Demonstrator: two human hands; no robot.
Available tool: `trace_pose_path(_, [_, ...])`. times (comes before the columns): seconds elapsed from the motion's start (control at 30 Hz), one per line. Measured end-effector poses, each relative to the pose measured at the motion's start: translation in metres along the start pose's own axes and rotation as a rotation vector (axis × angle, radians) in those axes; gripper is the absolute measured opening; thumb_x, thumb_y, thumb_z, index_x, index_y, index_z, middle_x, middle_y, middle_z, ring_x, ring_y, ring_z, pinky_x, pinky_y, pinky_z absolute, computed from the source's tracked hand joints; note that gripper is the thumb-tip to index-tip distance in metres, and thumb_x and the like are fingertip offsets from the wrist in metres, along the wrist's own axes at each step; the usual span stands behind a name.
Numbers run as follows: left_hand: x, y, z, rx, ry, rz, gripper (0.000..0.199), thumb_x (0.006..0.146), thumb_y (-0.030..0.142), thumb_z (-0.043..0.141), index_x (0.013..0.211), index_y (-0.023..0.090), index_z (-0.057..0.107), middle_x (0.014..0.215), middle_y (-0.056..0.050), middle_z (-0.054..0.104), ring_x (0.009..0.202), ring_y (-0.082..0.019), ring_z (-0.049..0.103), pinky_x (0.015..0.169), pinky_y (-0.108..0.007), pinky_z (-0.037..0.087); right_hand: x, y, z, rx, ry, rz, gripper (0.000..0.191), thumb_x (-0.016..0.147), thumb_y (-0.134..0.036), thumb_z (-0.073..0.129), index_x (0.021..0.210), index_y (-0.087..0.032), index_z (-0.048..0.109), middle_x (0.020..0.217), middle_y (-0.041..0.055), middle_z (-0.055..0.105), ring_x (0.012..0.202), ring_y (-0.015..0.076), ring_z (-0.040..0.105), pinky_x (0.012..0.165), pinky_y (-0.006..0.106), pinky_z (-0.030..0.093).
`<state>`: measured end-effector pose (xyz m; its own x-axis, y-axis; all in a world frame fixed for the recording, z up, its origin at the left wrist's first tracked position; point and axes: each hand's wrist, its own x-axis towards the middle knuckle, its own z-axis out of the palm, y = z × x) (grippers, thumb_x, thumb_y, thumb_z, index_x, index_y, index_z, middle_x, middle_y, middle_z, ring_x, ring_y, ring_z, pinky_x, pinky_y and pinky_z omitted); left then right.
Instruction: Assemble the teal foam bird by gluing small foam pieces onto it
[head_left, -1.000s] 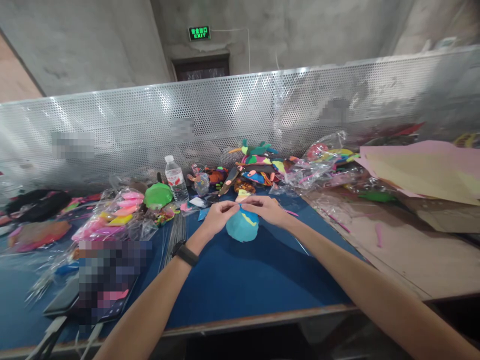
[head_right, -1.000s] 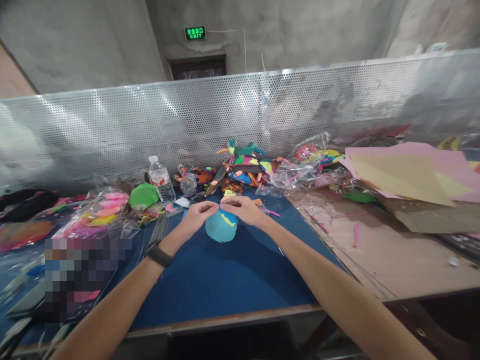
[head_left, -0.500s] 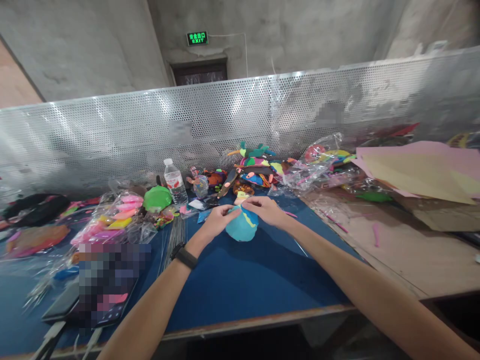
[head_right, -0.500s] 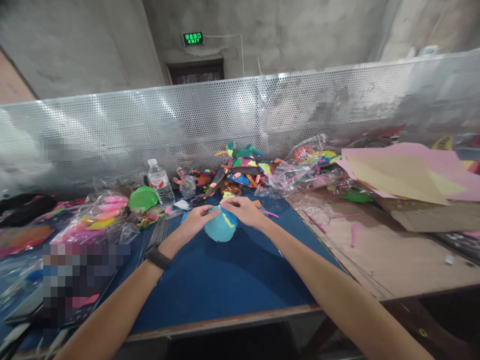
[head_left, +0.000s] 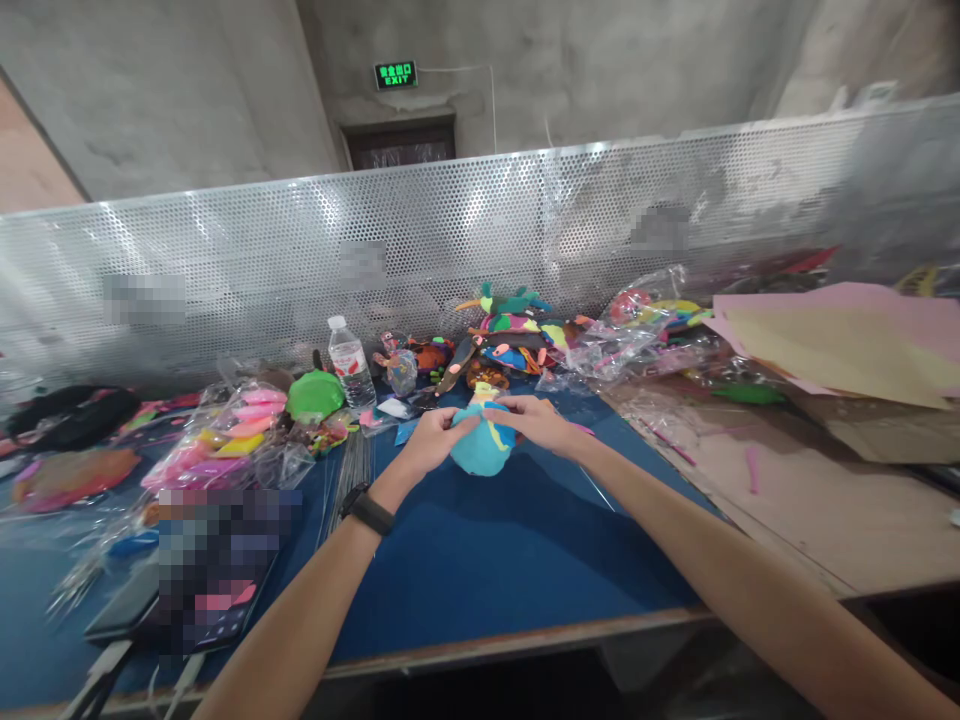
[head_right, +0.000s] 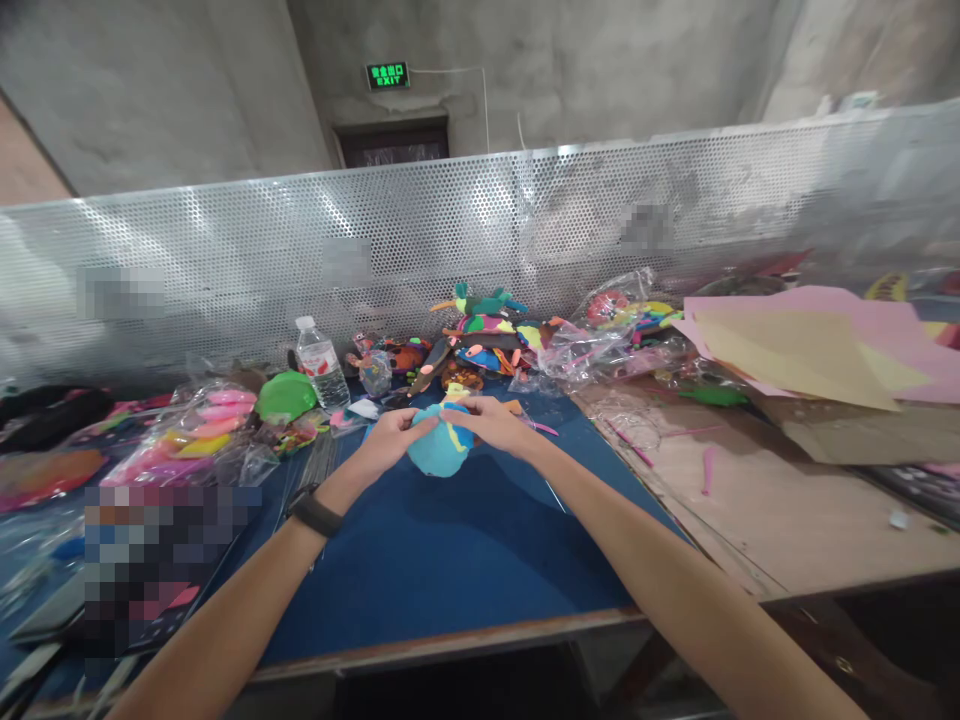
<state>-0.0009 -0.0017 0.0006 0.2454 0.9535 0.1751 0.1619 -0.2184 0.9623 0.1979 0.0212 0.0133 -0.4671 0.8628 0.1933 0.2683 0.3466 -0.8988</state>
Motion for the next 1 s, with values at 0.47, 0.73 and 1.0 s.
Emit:
trace_pose_path(0.47, [0.0019,-0.0034,0.0009,-0.002,-0.022,0.055,0.033,0.08,0.045,0.065,0.093,0.014,0.068,0.084,-0.005,0.069,0.07,-0.014,0.059,0.063,-0.024,0.045,0.0027,0.0046,0.003,0.0,0.025,-0.107,0.038,0.079,-0.05,0.063,0.095,-0.016,0.072,0.088,0.0054,0.067,0.078,0.0174,0.057,0.066,0.028,0.043])
trace_pose_path(0.73, [0.0022,-0.0066,-0.0014,0.004,0.025,0.087,0.026,0.082,0.041,0.063,0.089,0.016,0.064,0.078,-0.002,0.065,0.063,-0.011,0.056,0.055,-0.021,0.042,0.0012,0.0034,0.0015,-0.007,0.015,-0.127,0.036,0.081,-0.048,0.061,0.091,-0.015,0.071,0.081,0.0045,0.065,0.071,0.0151,0.055,0.063,0.027,0.041])
trace_pose_path(1.0, [0.0008,-0.0026,0.0017,0.044,-0.014,0.188,0.03,0.085,0.036,0.06,0.106,0.016,0.065,0.093,-0.008,0.071,0.082,-0.018,0.065,0.073,-0.028,0.05,0.0032,0.0074,0.0017,-0.016,-0.003,-0.112,0.037,0.082,-0.048,0.06,0.093,-0.015,0.071,0.08,0.0043,0.065,0.069,0.0143,0.054,0.06,0.025,0.039])
